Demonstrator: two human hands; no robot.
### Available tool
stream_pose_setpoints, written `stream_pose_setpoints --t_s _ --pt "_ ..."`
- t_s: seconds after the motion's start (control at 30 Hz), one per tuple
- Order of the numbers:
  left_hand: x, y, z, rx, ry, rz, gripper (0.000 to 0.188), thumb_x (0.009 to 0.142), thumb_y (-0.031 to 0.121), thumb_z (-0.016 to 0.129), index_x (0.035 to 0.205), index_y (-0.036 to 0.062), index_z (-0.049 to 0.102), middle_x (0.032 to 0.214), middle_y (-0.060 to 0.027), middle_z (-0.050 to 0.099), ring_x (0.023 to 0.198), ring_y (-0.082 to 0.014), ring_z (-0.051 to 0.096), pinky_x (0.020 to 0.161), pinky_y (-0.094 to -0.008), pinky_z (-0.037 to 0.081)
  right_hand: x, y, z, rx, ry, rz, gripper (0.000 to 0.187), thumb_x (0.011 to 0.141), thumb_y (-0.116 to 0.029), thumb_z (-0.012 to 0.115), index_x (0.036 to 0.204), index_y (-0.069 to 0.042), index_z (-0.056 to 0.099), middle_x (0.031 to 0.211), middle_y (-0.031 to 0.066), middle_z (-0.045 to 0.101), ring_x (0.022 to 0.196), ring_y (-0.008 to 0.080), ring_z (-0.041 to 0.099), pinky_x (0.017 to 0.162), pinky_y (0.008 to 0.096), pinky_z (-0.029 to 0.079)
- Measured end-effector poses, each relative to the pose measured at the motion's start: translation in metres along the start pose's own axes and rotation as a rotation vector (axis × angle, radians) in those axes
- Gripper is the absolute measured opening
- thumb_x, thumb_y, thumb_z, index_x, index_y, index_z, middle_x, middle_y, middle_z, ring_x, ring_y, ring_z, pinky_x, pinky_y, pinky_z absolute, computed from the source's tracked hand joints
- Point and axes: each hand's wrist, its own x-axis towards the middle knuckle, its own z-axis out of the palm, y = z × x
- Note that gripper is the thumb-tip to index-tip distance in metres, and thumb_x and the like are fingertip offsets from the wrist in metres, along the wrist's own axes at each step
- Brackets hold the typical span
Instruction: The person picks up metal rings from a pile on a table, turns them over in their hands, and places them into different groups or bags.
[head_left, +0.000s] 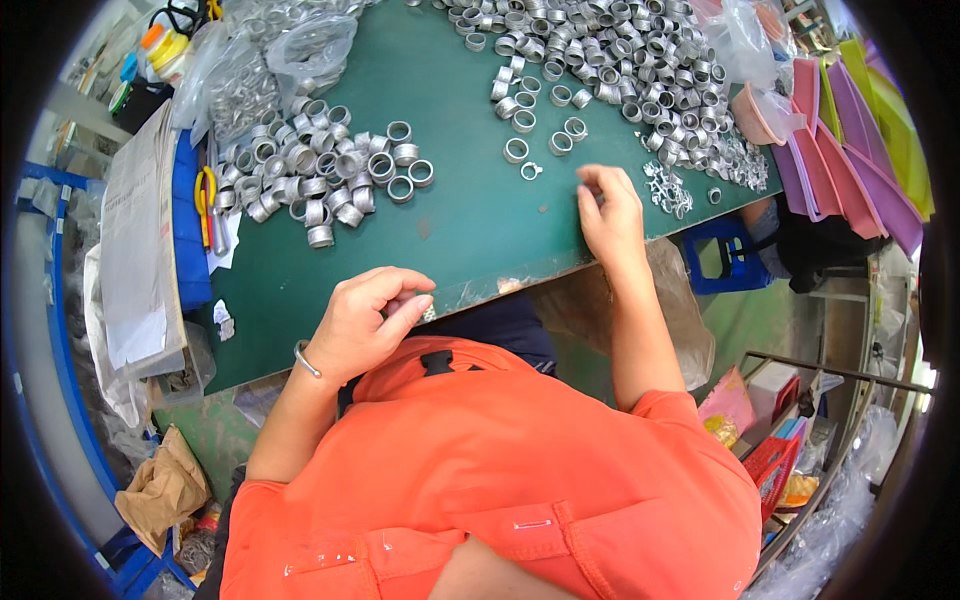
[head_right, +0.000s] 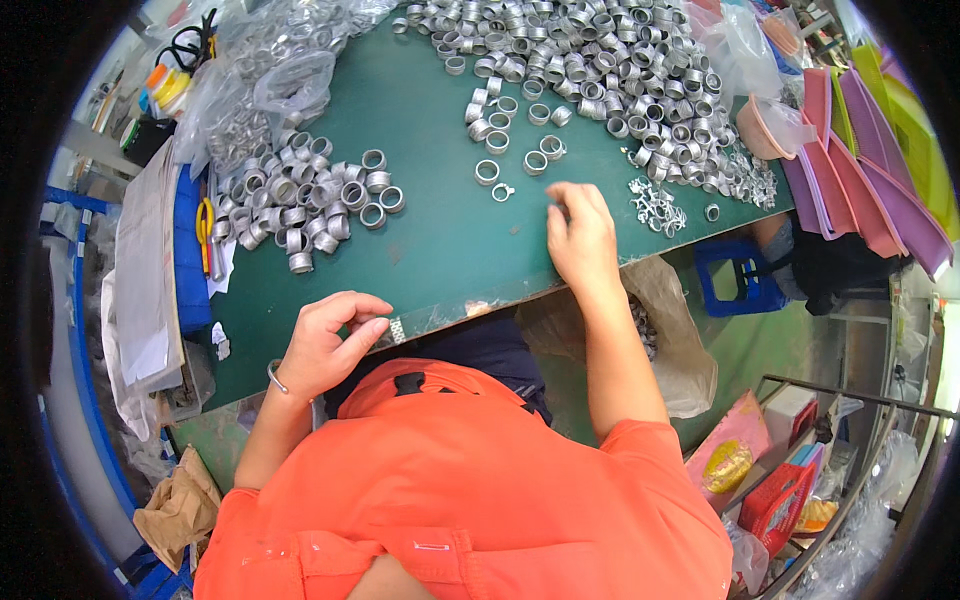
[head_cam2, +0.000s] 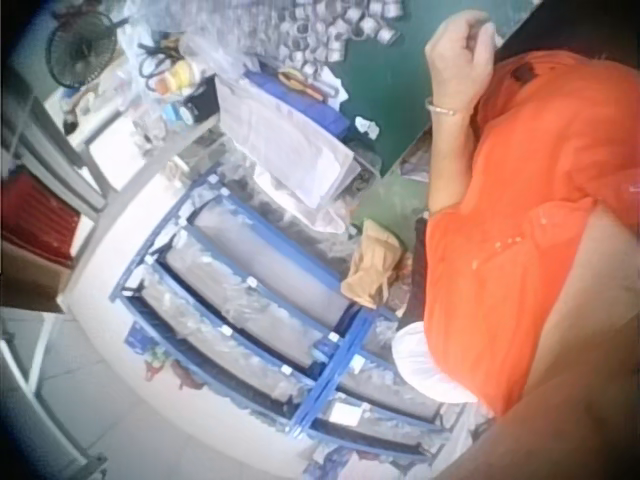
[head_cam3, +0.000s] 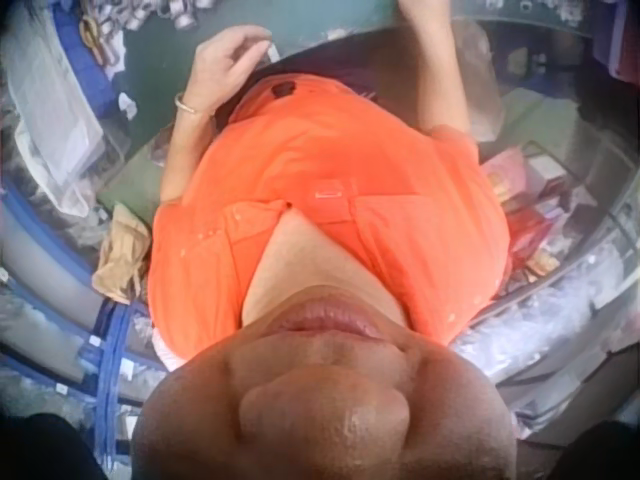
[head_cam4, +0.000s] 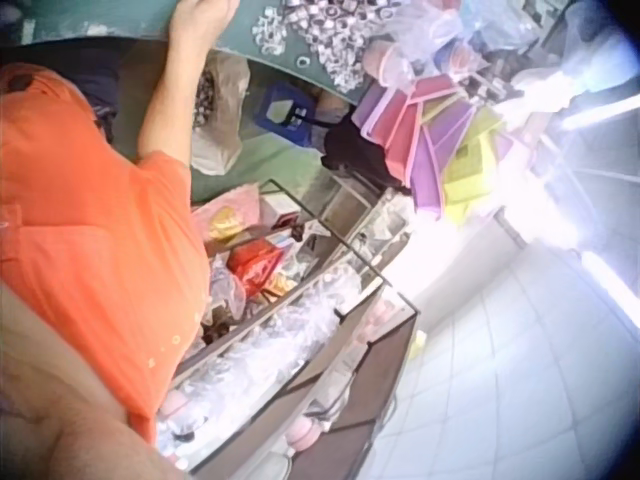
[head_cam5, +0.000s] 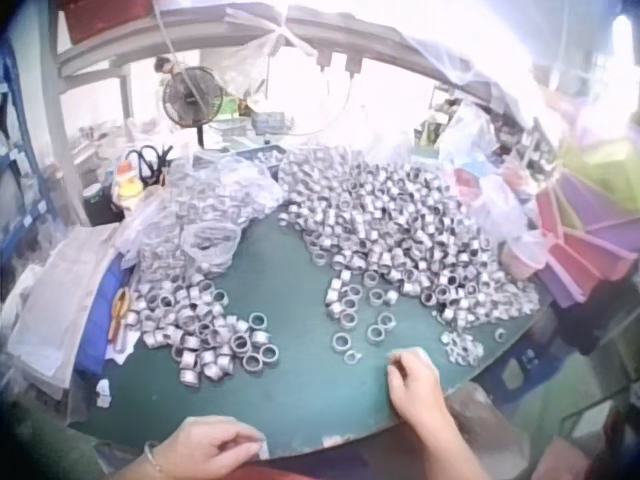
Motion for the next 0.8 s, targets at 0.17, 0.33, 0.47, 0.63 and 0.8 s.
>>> stream_pose_setpoints --t_s 0.17,0.33,0.47,0.63,0.8 --pt "0.028 0.000 0.005 0.079 -0.103 -0.001 0.011 0.082 0.003 0.068 0.093 0.0005 0.067 0.075 -0.0064 0.060 0.060 -0.0124 0.056 0.056 -0.0245 0.045 0.033 0.006 0.027 -0.177 -0.015 -0.143 0.021 0.081 -0.012 0.068 0.100 -0.004 0.062 0.102 0.0132 0.059 0.098 0.0348 0.055 0.084 0.0425 0.046" --pt "0.048 -0.003 0.008 0.101 -0.158 0.013 0.010 0.083 0.003 0.067 0.093 0.0009 0.067 0.075 -0.0064 0.061 0.063 -0.0136 0.057 0.057 -0.0258 0.046 0.040 0.006 0.016 0.187 -0.229 -0.051 0.014 0.082 -0.013 0.070 0.085 -0.002 0.061 0.095 0.0138 0.060 0.094 0.0325 0.059 0.083 0.0397 0.047" --pt "0.064 -0.003 0.011 0.103 -0.197 0.030 0.010 0.083 0.004 0.067 0.093 0.0013 0.067 0.077 -0.0069 0.062 0.063 -0.0144 0.058 0.057 -0.0262 0.046 0.068 0.027 0.019 -0.081 0.093 -0.125 0.033 0.074 -0.007 0.073 0.103 -0.002 0.058 0.095 0.0131 0.061 0.093 0.0325 0.057 0.081 0.0405 0.047" --pt "0.074 -0.005 0.011 0.083 -0.217 0.088 0.010 0.084 0.005 0.067 0.093 0.0012 0.067 0.079 -0.0072 0.063 0.064 -0.0143 0.059 0.058 -0.0255 0.047 0.075 0.025 0.024 0.194 -0.046 0.125 0.044 0.073 0.001 0.072 0.112 -0.002 0.052 0.107 0.0130 0.063 0.098 0.0241 0.059 0.084 0.0355 0.048" --pt "0.080 -0.008 0.007 0.050 -0.223 0.015 0.010 0.084 0.004 0.067 0.093 0.0007 0.067 0.079 -0.0069 0.063 0.065 -0.0135 0.059 0.060 -0.0248 0.047 0.055 0.014 0.010 1.015 -0.063 0.229 0.058 0.076 0.014 0.063 0.126 -0.003 0.039 0.117 0.0150 0.060 0.103 0.0175 0.059 0.088 0.0303 0.048"
